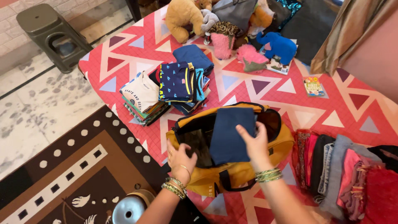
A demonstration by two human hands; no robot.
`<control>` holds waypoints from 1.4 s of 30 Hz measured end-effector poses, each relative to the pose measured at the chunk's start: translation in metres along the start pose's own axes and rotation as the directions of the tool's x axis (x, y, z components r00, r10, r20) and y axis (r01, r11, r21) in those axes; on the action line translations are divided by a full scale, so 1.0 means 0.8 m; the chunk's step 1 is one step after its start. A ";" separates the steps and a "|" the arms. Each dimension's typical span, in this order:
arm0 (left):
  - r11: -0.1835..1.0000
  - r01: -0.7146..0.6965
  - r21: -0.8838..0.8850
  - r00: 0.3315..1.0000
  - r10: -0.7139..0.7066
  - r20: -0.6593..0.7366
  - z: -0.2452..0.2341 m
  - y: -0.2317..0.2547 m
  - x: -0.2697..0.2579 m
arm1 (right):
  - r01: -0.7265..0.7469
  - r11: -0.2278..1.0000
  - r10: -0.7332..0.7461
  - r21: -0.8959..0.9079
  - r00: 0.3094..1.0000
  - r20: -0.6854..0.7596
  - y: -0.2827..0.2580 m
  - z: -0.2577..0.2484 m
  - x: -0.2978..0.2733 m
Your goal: The person folds several pairs of pants by hand and places them one by one into an open yellow and black duffel bag on a bed.
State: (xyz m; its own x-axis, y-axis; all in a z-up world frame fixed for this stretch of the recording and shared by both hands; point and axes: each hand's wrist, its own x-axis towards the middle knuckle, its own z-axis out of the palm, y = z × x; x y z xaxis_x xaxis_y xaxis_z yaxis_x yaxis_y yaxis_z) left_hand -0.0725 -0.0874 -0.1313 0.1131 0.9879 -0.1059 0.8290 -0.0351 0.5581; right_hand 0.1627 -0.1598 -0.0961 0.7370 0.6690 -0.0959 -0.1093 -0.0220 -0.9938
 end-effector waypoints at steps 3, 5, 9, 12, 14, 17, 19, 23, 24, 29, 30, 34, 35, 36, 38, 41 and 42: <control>0.984 0.102 0.148 0.979 -0.125 0.159 0.010 -0.001 -0.016 | 0.367 0.840 -0.366 -0.400 0.927 0.082 0.028 0.020 -0.036; 0.980 0.125 0.157 0.976 -0.150 0.160 0.013 -0.004 -0.013 | 0.461 0.746 -0.367 -0.480 0.886 0.282 0.028 0.023 -0.044; 0.955 0.215 0.203 0.921 -0.268 0.284 0.007 0.001 -0.003 | 0.519 0.643 -0.191 -0.564 0.821 0.538 0.017 0.036 -0.042; 0.957 0.231 0.175 0.886 -0.281 0.369 -0.003 0.006 0.004 | 0.519 0.670 -0.174 -0.531 0.805 0.567 0.025 0.053 -0.024; 0.953 0.238 0.185 0.866 -0.295 0.404 -0.012 0.010 0.007 | 0.321 0.771 -0.024 -0.550 0.877 0.480 0.041 0.067 -0.007; 0.948 0.243 0.206 0.843 -0.311 0.438 -0.027 0.012 0.015 | -0.103 0.933 0.261 -0.344 0.852 0.453 0.085 0.085 0.015; 0.946 0.237 0.220 0.837 -0.314 0.449 -0.033 0.011 0.020 | -0.339 0.930 0.360 -0.141 0.769 0.528 0.132 0.092 0.021; 0.952 0.182 0.244 0.839 -0.280 0.467 -0.036 0.008 0.027 | -0.316 0.871 0.477 -0.375 0.724 0.498 0.240 0.102 0.003; 0.949 0.165 0.270 0.836 -0.280 0.473 -0.036 0.007 0.027 | -0.280 0.843 0.497 -0.459 0.732 0.466 0.258 0.104 0.002; 0.948 0.164 0.273 0.826 -0.283 0.487 -0.039 0.003 0.025 | -0.451 0.849 0.528 -0.275 0.724 0.443 0.272 0.103 0.000; 0.949 0.161 0.272 0.820 -0.282 0.498 -0.039 0.003 0.024 | -0.466 0.848 0.530 -0.252 0.737 0.420 0.269 0.102 0.000; 0.947 0.165 0.275 0.806 -0.290 0.516 -0.035 0.003 0.021 | -0.497 0.846 0.530 -0.193 0.744 0.408 0.263 0.096 -0.004; 0.946 0.162 0.280 0.802 -0.292 0.522 -0.034 0.004 0.020 | -0.479 0.858 0.510 -0.183 0.758 0.407 0.263 0.096 -0.005; 0.945 0.159 0.286 0.797 -0.293 0.527 -0.033 0.006 0.019 | -0.461 0.870 0.489 -0.172 0.772 0.406 0.263 0.094 -0.006; 0.947 0.168 0.274 0.803 -0.293 0.519 -0.034 0.010 0.014 | -0.517 0.854 0.486 -0.056 0.756 0.437 0.262 0.087 -0.005; 0.948 0.174 0.268 0.808 -0.293 0.511 -0.035 0.012 0.012 | -0.570 0.821 0.492 0.044 0.743 0.455 0.269 0.085 -0.011; 0.948 0.166 0.270 0.805 -0.289 0.518 -0.034 0.012 0.011 | -0.570 0.821 0.503 0.028 0.747 0.434 0.274 0.082 -0.013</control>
State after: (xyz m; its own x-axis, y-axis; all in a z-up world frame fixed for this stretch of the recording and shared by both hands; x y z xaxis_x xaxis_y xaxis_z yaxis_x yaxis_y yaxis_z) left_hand -0.0782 -0.0752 -0.1041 0.1356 0.7272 -0.6729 0.9530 0.0899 0.2892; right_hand 0.0875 -0.1227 -0.3089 0.2059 0.8115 -0.5469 -0.5284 -0.3782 -0.7601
